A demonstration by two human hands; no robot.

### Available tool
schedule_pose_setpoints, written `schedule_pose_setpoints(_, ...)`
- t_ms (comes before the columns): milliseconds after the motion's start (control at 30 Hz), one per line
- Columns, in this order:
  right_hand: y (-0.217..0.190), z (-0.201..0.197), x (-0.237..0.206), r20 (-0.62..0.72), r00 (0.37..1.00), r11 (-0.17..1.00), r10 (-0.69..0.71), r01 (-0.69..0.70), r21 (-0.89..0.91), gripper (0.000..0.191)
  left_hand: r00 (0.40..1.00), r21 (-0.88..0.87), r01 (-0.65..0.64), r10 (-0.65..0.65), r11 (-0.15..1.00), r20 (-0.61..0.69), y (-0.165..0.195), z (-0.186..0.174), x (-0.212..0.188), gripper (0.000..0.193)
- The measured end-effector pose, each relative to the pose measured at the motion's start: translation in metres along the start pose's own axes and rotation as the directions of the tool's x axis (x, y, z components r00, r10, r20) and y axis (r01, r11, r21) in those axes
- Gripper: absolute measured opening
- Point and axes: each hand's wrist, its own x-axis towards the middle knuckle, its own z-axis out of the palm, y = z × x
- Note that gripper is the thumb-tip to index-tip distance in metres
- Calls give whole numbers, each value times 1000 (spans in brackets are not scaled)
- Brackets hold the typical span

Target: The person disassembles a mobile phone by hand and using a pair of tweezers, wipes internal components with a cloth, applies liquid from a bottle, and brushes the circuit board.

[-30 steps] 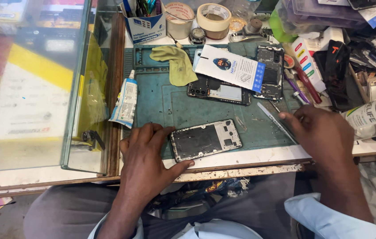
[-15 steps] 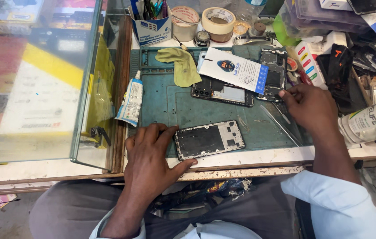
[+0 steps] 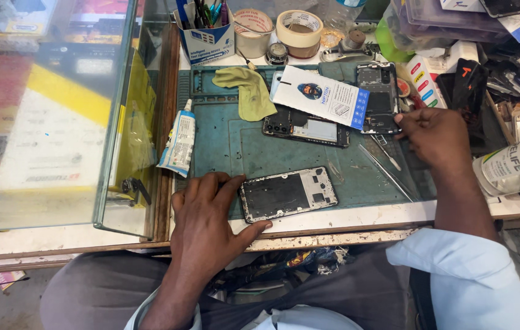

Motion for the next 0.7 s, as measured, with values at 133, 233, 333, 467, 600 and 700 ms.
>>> schedule_pose_setpoints(133, -1, -3, 2, 1, 1000, 999, -11, 11, -41, 21, 1000, 17, 4, -4, 1000, 1, 1, 0, 0, 84)
schedule_pose_setpoints(233, -2, -2, 3, 34, 999, 1000, 13, -12, -29, 20, 1000, 27, 15, -15, 1000, 19, 1, 0, 0, 85)
schedule_pose_setpoints(333, -1, 1, 3, 43, 997, 997, 58, -56, -48, 21, 1000, 28, 14, -14, 1000, 20, 1, 0, 0, 84)
schedule_pose_setpoints(467, -1, 2, 2, 42, 998, 997, 39, -36, -70, 22, 1000, 30, 13, -14, 999, 16, 0, 1, 0, 84)
schedule_pose_setpoints(600, -7, 1, -1, 24, 999, 976, 48, -41, -212, 25, 1000, 36, 11, -12, 999, 21, 0, 2, 0, 83)
schedule_pose_setpoints(700, -21, 0, -6, -99, 968, 843, -232, 149, -517, 28, 1000, 40, 12, -13, 999, 23, 0, 2, -1, 83)
